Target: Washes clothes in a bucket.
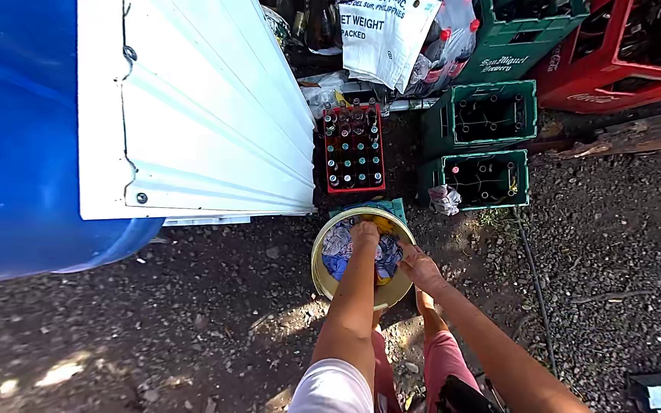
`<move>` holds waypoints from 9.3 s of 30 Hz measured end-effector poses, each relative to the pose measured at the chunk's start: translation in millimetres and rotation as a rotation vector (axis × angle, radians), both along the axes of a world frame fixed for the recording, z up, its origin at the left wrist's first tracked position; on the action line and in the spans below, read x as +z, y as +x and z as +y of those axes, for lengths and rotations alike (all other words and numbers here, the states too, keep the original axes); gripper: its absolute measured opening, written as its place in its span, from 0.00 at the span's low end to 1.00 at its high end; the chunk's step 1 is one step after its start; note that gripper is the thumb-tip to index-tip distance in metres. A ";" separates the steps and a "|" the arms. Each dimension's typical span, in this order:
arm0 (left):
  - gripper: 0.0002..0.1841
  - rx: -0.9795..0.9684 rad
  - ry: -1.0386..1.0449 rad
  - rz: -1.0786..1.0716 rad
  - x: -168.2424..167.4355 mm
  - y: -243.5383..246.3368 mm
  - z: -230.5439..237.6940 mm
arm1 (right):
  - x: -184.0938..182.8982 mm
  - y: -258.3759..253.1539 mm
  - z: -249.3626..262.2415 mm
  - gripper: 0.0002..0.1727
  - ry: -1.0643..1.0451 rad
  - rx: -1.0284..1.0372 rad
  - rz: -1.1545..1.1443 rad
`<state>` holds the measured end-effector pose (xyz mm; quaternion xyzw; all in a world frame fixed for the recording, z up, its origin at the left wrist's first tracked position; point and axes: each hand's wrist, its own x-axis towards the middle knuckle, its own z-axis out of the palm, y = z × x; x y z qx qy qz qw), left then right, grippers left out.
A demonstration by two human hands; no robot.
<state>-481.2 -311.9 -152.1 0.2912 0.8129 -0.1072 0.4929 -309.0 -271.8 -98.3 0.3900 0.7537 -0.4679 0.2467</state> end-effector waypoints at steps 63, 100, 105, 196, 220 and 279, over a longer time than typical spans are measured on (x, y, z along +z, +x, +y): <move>0.32 0.504 0.718 -0.159 37.5 28.9 -111.6 | 125.9 -29.4 -29.7 0.10 -0.344 0.035 0.421; 0.34 0.184 -0.234 -0.224 -52.4 28.9 -107.9 | -95.5 -97.4 -67.6 0.42 0.162 0.470 -0.455; 0.29 0.237 -0.203 -0.331 -52.7 31.2 -115.8 | -99.6 -93.1 -41.1 0.37 -0.012 0.475 -0.434; 0.31 0.420 -0.047 0.025 -35.5 33.6 -144.3 | -13.8 -62.6 -30.9 0.24 0.016 0.005 -0.157; 0.88 0.232 -0.163 0.045 -34.4 51.6 -118.0 | -71.9 -63.1 -42.9 0.78 0.000 0.503 -0.478; 0.28 0.120 0.091 0.159 -32.5 20.9 -5.6 | -105.7 -60.2 -33.4 0.26 -0.258 0.221 -0.390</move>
